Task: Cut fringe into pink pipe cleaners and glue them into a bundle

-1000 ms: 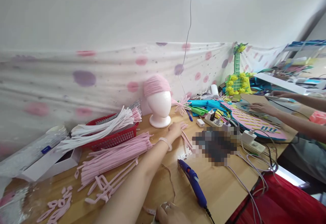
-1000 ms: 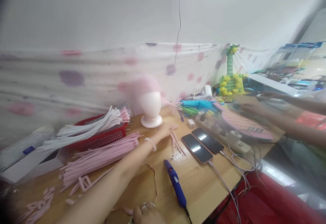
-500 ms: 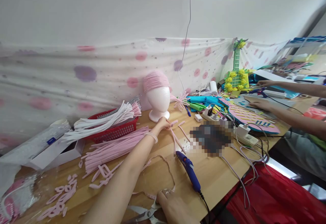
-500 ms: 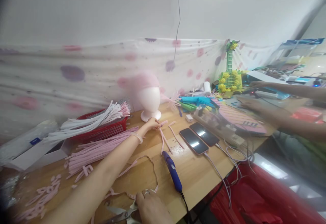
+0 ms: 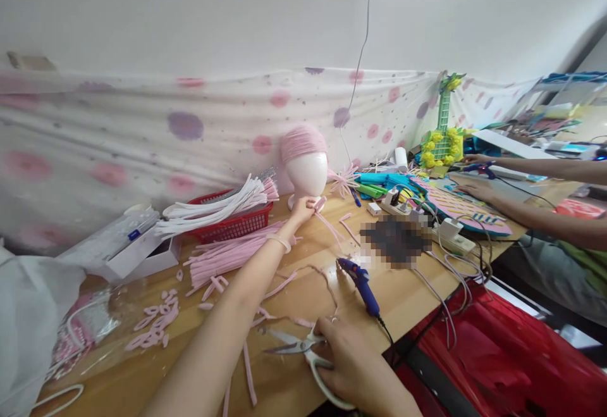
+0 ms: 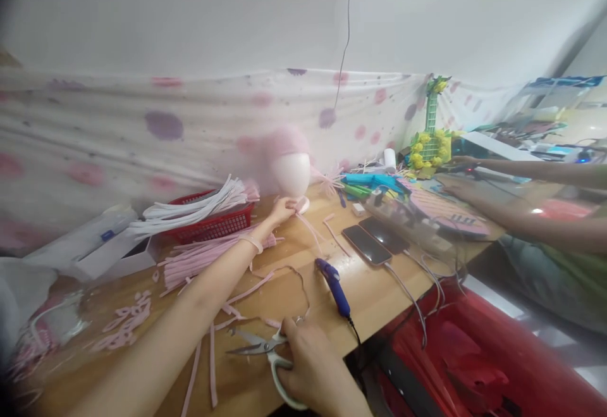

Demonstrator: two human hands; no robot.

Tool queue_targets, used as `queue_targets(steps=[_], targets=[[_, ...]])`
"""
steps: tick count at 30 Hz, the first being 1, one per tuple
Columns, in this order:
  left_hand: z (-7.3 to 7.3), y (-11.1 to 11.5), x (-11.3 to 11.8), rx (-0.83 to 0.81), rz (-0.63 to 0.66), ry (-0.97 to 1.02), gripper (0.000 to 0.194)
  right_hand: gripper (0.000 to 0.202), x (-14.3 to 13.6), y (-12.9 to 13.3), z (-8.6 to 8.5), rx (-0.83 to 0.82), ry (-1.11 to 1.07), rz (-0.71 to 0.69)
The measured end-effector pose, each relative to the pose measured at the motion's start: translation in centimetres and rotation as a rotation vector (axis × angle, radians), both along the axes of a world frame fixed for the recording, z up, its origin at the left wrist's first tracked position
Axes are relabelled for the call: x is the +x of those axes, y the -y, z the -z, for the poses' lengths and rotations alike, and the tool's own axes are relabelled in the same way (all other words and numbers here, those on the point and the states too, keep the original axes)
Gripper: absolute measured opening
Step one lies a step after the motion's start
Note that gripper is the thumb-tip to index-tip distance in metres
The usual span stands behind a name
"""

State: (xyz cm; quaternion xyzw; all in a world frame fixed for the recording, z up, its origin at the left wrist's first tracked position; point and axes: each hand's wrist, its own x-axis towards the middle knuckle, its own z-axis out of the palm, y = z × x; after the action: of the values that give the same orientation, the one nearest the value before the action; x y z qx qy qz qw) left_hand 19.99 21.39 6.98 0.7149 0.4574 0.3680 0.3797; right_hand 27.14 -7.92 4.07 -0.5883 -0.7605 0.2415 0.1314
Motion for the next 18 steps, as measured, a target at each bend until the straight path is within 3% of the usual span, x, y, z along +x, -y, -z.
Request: queue_targets(steps=[7, 12, 15, 18], targets=[[-1.2, 2.0, -3.0, -0.033, -0.030, 0.175, 0.032, 0.019, 1.0, 0.8, -1.2, 0.046, 0.058, -0.040], [-3.9, 4.8, -6.0, 0.073, -0.103, 0.421, 0.030, 0.016, 1.1, 1.5, -1.3, 0.089, -0.042, -0.061], [-6.1, 7.5, -9.9, 0.145, -0.197, 0.578, 0.018, 0.016, 1.3, 1.7, -0.9, 0.162, -0.187, 0.012], [-8.0, 11.3, -15.5, 0.189, -0.261, 0.692, 0.012, 0.020, 1.6, 0.9, -0.5, 0.289, -0.233, 0.143]])
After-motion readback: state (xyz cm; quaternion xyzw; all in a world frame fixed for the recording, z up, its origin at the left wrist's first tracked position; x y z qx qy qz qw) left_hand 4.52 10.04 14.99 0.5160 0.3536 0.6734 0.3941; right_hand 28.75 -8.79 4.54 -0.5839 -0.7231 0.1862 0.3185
